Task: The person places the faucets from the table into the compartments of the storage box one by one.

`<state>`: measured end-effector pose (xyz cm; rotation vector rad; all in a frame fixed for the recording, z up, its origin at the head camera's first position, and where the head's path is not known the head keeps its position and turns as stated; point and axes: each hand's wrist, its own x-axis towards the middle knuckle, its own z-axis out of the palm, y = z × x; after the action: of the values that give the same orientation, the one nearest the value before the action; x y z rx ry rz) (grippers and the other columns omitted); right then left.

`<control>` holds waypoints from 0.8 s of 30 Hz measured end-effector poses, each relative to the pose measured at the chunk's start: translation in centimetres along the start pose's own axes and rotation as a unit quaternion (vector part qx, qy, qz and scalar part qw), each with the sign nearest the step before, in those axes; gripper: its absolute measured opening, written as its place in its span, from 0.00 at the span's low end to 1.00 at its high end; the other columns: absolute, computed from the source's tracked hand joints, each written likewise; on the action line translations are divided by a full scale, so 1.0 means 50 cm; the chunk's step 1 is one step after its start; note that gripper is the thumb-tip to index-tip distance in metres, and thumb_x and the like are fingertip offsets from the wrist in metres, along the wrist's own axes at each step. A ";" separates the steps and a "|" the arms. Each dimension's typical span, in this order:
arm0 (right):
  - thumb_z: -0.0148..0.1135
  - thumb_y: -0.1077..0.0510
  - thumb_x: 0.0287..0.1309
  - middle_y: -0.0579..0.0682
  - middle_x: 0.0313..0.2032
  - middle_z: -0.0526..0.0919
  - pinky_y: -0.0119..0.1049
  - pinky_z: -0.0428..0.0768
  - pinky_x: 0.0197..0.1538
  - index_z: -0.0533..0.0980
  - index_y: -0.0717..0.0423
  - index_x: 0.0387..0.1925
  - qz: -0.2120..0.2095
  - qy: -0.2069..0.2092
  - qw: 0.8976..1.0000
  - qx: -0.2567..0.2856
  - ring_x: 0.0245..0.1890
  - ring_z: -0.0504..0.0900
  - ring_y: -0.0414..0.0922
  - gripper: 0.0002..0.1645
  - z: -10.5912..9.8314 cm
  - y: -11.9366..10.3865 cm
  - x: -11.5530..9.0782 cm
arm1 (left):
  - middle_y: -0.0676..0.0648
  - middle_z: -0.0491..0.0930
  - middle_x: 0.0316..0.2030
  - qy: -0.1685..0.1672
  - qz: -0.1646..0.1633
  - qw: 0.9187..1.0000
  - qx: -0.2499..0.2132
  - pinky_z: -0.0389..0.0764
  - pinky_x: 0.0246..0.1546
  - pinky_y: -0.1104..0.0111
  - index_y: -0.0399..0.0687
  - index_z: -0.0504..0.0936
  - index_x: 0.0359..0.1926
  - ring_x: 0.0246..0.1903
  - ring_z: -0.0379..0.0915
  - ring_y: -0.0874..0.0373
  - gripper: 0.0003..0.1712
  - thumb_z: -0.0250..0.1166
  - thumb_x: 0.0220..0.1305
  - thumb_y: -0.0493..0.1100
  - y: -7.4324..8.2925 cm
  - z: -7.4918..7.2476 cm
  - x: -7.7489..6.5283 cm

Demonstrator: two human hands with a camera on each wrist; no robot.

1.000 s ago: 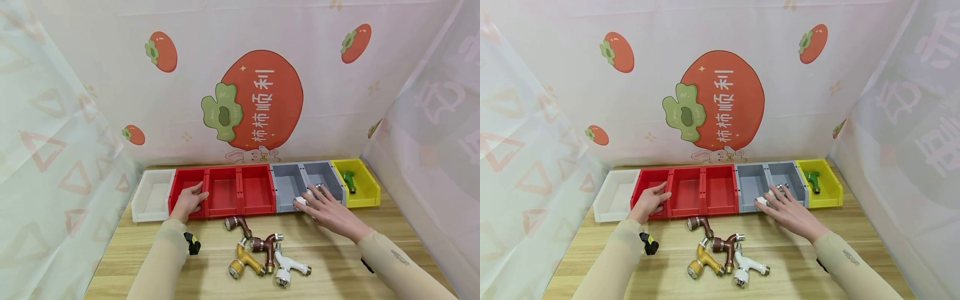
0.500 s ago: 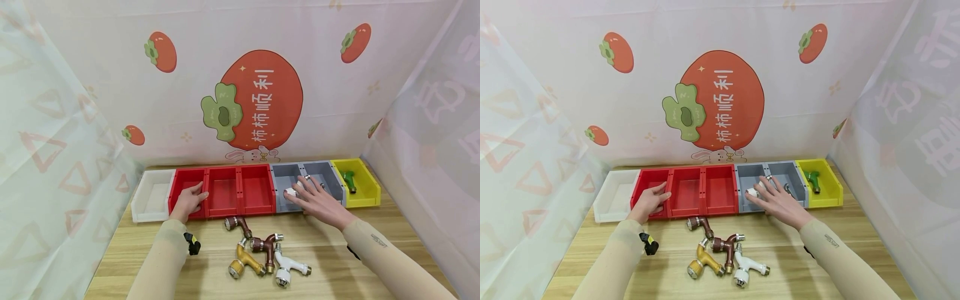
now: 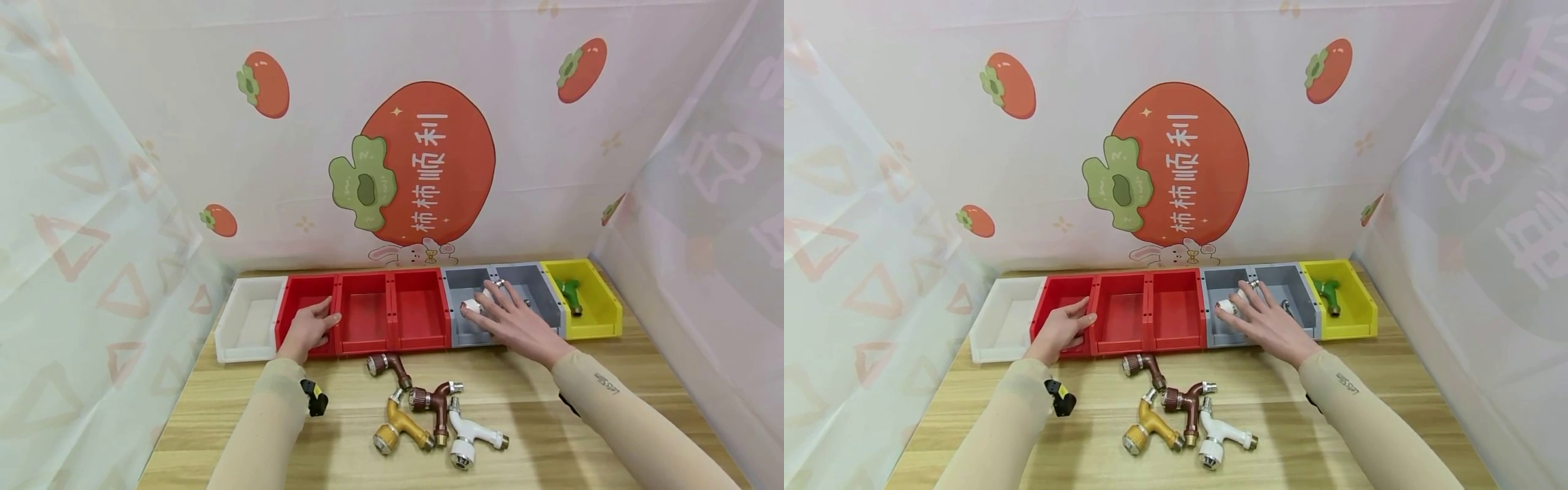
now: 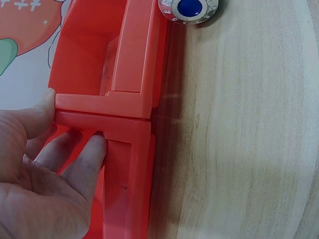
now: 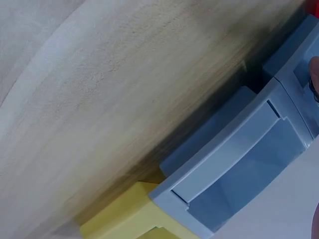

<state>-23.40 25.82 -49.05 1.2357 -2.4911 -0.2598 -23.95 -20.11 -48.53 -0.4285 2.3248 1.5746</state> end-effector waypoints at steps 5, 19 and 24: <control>0.79 0.58 0.52 0.56 0.77 0.60 0.66 0.51 0.76 0.53 0.39 0.81 0.003 0.004 1.000 -0.010 0.79 0.50 0.64 0.62 -0.001 0.007 0.009 | 0.43 0.60 0.77 0.002 -0.001 1.000 0.003 0.77 0.62 0.48 0.61 0.57 0.80 0.70 0.65 0.40 0.40 0.63 0.74 0.49 0.000 0.000 0.001; 0.82 0.57 0.46 0.57 0.76 0.62 0.65 0.57 0.75 0.56 0.42 0.80 -0.001 -0.020 0.999 0.043 0.77 0.54 0.64 0.64 0.002 0.020 0.029 | 0.43 0.61 0.77 0.003 -0.001 1.000 -0.001 0.77 0.61 0.48 0.61 0.58 0.80 0.70 0.66 0.40 0.40 0.64 0.73 0.49 0.002 0.002 -0.004; 0.82 0.57 0.45 0.58 0.77 0.61 0.62 0.61 0.74 0.58 0.43 0.80 -0.001 -0.028 0.996 0.080 0.78 0.52 0.64 0.63 0.000 0.023 0.034 | 0.43 0.61 0.77 0.003 0.000 1.000 -0.001 0.77 0.61 0.48 0.61 0.57 0.80 0.69 0.66 0.40 0.40 0.64 0.73 0.49 0.002 0.001 -0.003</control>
<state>-25.22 25.15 -48.27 1.3093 -2.6016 -0.0968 -23.86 -20.03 -48.41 -0.4337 2.3286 1.5778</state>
